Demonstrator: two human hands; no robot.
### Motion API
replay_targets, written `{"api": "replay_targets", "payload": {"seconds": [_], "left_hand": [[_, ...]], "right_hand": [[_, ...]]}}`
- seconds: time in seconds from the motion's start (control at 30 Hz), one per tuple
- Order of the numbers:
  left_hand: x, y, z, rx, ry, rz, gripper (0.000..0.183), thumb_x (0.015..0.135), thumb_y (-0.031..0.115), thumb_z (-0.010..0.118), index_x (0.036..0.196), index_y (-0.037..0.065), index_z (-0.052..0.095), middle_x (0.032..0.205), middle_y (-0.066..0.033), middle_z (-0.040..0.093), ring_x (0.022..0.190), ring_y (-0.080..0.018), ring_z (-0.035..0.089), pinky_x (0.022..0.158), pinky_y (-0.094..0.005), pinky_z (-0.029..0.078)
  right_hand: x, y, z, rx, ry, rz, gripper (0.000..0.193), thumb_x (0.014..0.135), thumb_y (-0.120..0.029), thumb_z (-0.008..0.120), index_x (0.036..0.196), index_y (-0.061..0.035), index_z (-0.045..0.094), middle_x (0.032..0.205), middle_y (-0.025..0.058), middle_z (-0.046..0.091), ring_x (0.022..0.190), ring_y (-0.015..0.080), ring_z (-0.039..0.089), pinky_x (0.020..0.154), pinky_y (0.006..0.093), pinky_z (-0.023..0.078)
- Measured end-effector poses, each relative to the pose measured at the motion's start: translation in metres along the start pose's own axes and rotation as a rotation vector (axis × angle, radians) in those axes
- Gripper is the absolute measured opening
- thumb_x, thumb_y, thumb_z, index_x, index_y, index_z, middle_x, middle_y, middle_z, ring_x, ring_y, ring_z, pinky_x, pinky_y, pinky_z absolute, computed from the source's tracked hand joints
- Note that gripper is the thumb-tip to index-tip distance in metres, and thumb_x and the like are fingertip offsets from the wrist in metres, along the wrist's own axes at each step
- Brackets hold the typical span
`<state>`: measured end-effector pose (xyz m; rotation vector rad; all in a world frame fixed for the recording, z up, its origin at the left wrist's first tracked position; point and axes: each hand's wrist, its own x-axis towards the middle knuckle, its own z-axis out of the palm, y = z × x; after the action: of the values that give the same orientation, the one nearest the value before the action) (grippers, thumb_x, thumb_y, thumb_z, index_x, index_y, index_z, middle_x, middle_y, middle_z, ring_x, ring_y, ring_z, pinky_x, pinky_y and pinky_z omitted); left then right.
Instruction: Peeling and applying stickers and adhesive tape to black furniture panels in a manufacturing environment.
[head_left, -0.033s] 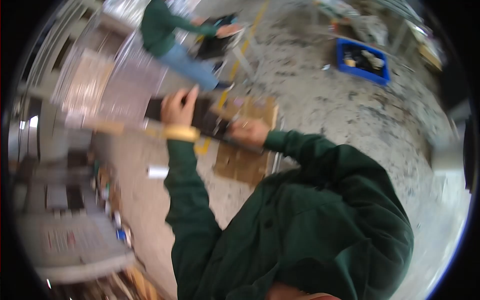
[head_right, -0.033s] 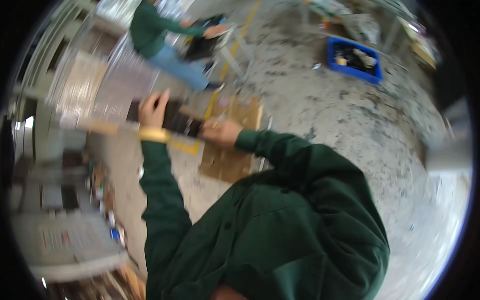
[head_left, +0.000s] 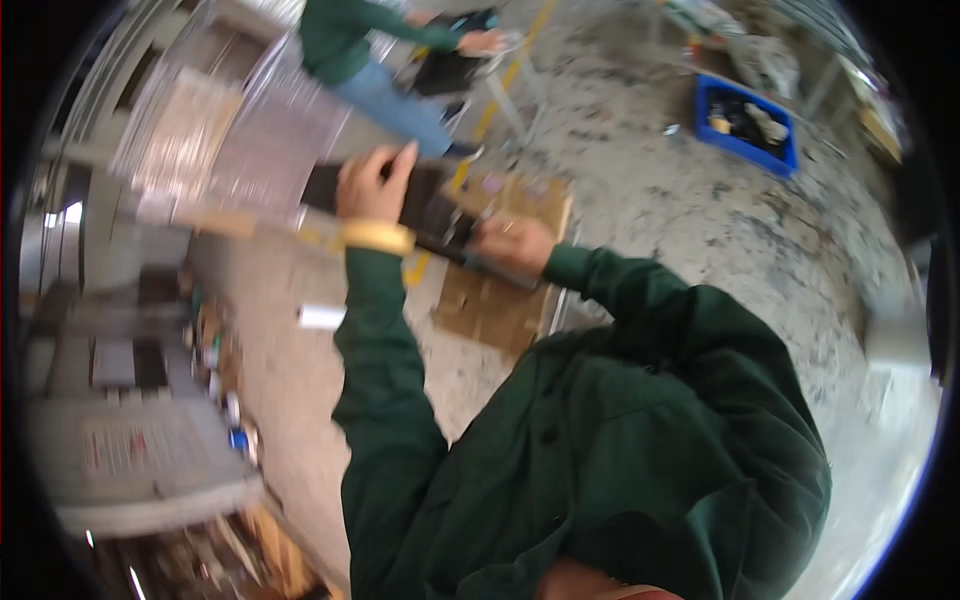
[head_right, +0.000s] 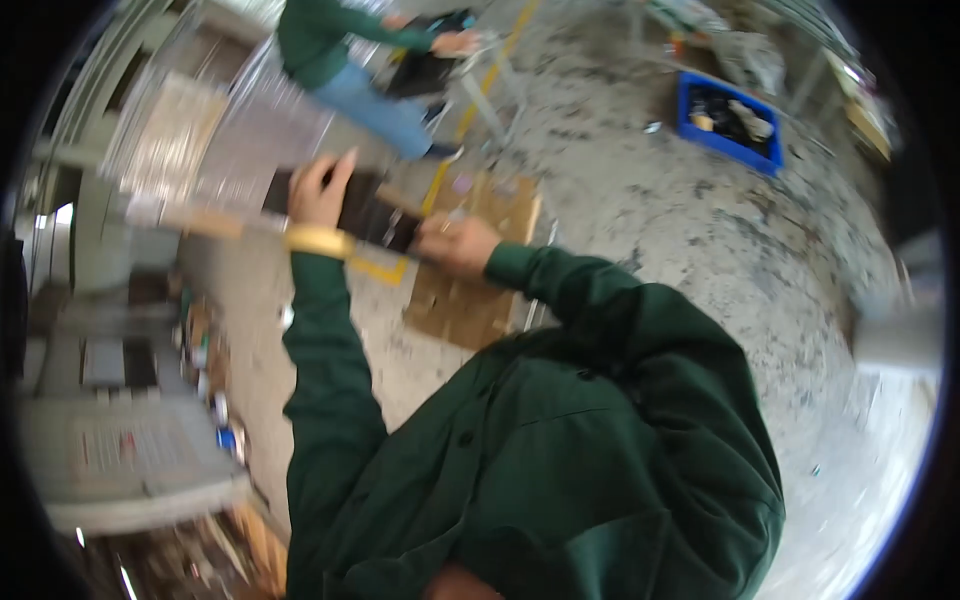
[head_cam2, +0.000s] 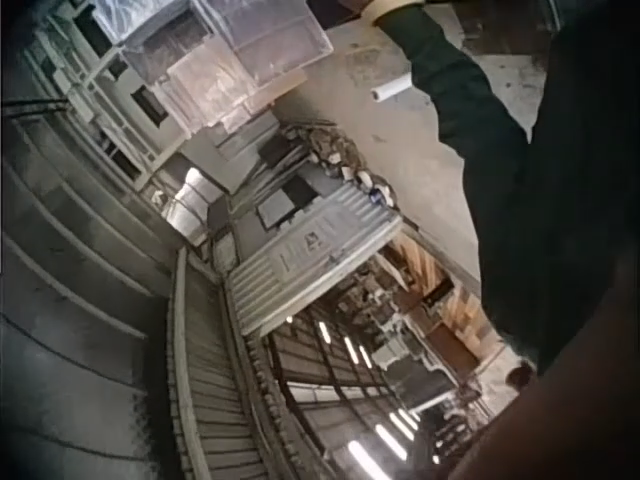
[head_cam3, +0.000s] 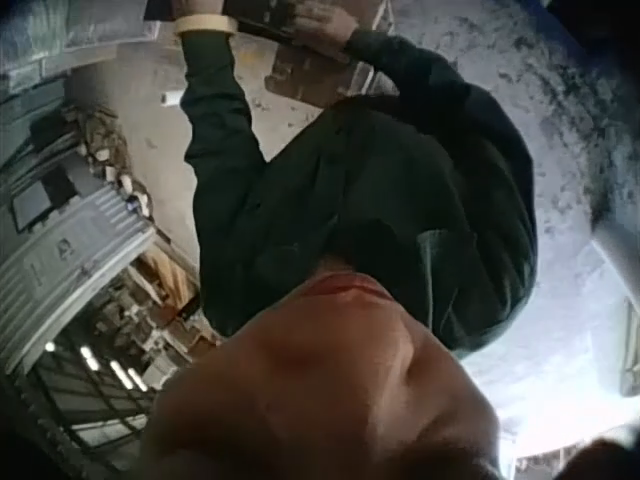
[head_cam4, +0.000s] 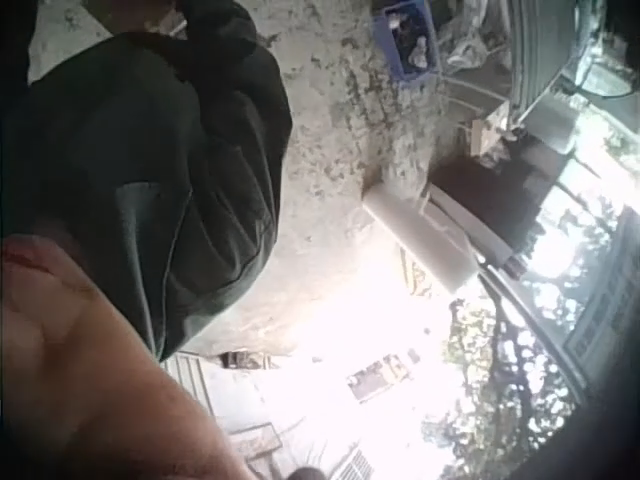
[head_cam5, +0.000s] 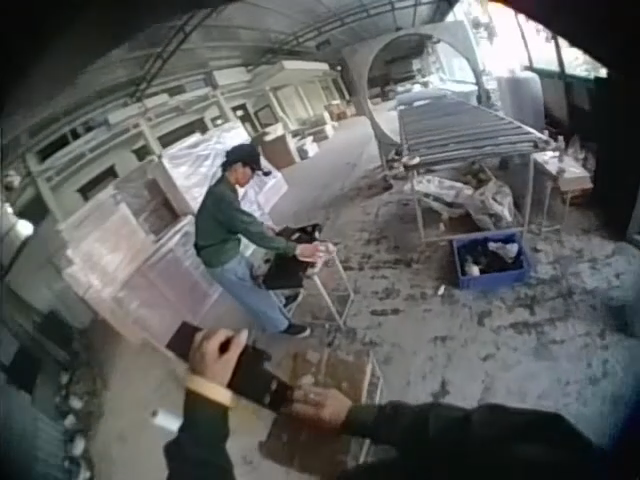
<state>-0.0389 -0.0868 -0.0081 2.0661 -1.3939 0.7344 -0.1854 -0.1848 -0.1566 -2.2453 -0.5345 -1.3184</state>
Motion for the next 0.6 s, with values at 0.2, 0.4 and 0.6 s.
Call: {"api": "replay_targets", "payload": {"seconds": [0.2, 0.4, 0.6], "left_hand": [[-0.004, 0.013, -0.006, 0.057, -0.080, -0.204, 0.030, 0.076, 0.039, 0.058, 0.068, 0.010, 0.059, 0.077, -0.0002, 0.061, 0.087, -0.0247, 0.051, 0.076, -0.0362, 0.039], [-0.003, 0.011, -0.006, 0.086, -0.124, -0.210, 0.030, 0.076, 0.040, 0.058, 0.069, 0.011, 0.060, 0.079, 0.0005, 0.062, 0.088, -0.0242, 0.051, 0.078, -0.0366, 0.039], [-0.003, 0.007, -0.004, 0.081, -0.132, -0.207, 0.031, 0.076, 0.041, 0.058, 0.070, 0.011, 0.061, 0.079, 0.0008, 0.062, 0.089, -0.0243, 0.051, 0.079, -0.0373, 0.038]], "right_hand": [[0.009, -0.006, -0.006, 0.075, -0.079, 0.146, 0.034, 0.062, 0.010, 0.053, 0.091, -0.0071, 0.056, 0.088, 0.0074, 0.053, 0.078, 0.0287, 0.051, 0.065, 0.0342, 0.044], [0.010, -0.001, -0.006, 0.139, -0.069, 0.138, 0.035, 0.062, 0.008, 0.054, 0.092, -0.0098, 0.054, 0.088, 0.0051, 0.051, 0.078, 0.0256, 0.051, 0.065, 0.0317, 0.046], [0.003, -0.004, -0.006, 0.186, -0.050, 0.187, 0.015, 0.072, 0.003, 0.057, 0.084, -0.0054, 0.055, 0.085, 0.0087, 0.052, 0.077, 0.0266, 0.050, 0.066, 0.0330, 0.042]]}}
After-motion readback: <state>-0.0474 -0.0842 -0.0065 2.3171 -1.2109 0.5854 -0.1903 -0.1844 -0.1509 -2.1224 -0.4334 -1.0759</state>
